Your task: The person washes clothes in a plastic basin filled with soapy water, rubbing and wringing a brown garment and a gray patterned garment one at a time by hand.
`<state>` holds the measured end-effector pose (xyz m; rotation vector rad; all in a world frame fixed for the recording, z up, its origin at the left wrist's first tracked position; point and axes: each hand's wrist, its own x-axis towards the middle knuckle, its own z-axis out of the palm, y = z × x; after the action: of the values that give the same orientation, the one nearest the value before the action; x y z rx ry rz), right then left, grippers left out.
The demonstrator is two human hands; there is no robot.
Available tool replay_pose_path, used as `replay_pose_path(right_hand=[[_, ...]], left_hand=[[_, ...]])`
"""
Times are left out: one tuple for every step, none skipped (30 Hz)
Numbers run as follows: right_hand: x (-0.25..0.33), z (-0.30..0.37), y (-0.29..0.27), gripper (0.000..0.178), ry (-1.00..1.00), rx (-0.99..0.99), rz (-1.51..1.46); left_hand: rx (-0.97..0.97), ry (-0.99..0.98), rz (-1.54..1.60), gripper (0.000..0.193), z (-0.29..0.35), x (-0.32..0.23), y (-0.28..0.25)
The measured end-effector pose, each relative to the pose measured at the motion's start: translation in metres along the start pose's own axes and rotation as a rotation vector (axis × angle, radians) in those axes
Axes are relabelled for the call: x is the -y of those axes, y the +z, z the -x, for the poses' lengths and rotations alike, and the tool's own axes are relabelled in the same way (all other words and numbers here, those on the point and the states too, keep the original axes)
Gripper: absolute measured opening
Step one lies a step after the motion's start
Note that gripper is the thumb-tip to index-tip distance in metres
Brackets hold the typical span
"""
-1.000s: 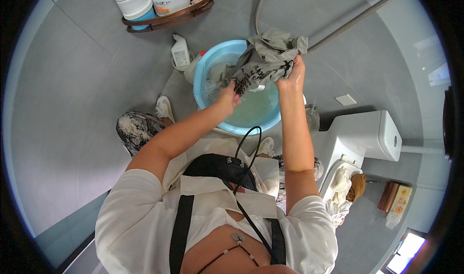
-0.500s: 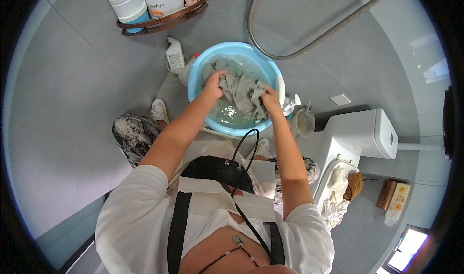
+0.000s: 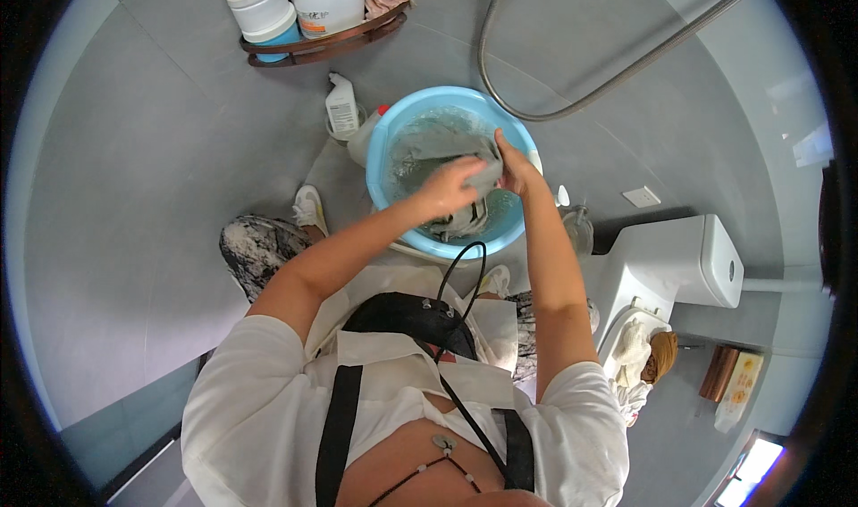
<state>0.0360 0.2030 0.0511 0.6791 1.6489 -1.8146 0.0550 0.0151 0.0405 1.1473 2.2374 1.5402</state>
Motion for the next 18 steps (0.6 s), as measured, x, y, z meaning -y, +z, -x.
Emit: replay_pose_path(right_hand=[[0.009,0.014,0.019,0.060,-0.002,-0.015,-0.191],[0.008,0.010,0.019,0.057,-0.091,0.018,-0.182],[0.004,0.003,0.018,0.054,-0.181,0.051,-0.173],[0.003,-0.001,0.018,0.053,-0.270,0.087,-0.164],[0.003,-0.003,0.018,0.050,-0.289,0.012,-0.086],[0.001,-0.004,0.015,0.052,-0.314,-0.053,-0.027],[-0.003,-0.007,0.011,0.055,-0.338,-0.117,0.037],[-0.005,-0.009,0.011,0.058,-0.363,-0.176,0.103],[-0.006,-0.010,0.013,0.063,-0.368,-0.309,0.329],[-0.013,-0.014,0.012,0.066,-0.402,-0.425,0.549],[-0.024,-0.019,0.012,0.069,-0.433,-0.542,0.769],[-0.034,-0.024,0.010,0.071,-0.458,-0.660,0.989],[-0.031,-0.011,0.026,0.078,-0.320,-0.602,1.023],[-0.031,-0.007,0.037,0.080,-0.232,-0.565,1.096],[-0.031,-0.005,0.046,0.081,-0.143,-0.527,1.166],[-0.032,-0.005,0.052,0.083,-0.051,-0.488,1.233],[-0.041,-0.015,0.051,0.074,-0.019,-0.496,1.262],[-0.048,-0.024,0.049,0.069,-0.001,-0.476,1.314]], left_hand=[[0.103,-0.071,-0.059,0.060,0.004,-0.013,0.000],[0.210,-0.133,-0.115,0.062,0.006,-0.025,0.002],[0.247,-0.156,-0.195,0.062,0.010,-0.027,0.009],[0.224,-0.118,-0.284,0.061,0.015,-0.021,0.014],[0.207,-0.076,-0.372,0.061,0.019,-0.014,0.019],[0.189,-0.033,-0.460,0.060,0.021,-0.006,0.022],[0.263,-0.013,-0.418,0.056,0.013,-0.004,0.010],[0.234,-0.184,-0.101,0.053,0.006,0.014,0.001],[0.200,-0.349,0.218,0.051,-0.001,0.041,-0.005],[0.167,-0.507,0.539,0.048,-0.003,0.056,-0.009],[0.002,-0.585,0.632,0.044,-0.001,0.061,-0.016],[-0.166,-0.660,0.721,0.040,0.000,0.064,-0.022],[-0.350,-0.734,0.808,0.037,0.002,0.068,-0.026],[-0.425,-0.788,0.935,0.034,0.002,0.069,-0.026],[-0.501,-0.840,1.063,0.032,0.002,0.071,-0.026],[-0.576,-0.891,1.189,0.030,0.001,0.072,-0.025],[-0.501,-0.865,1.187,0.029,0.002,0.069,-0.023],[-0.427,-0.838,1.183,0.028,0.004,0.065,-0.019]])
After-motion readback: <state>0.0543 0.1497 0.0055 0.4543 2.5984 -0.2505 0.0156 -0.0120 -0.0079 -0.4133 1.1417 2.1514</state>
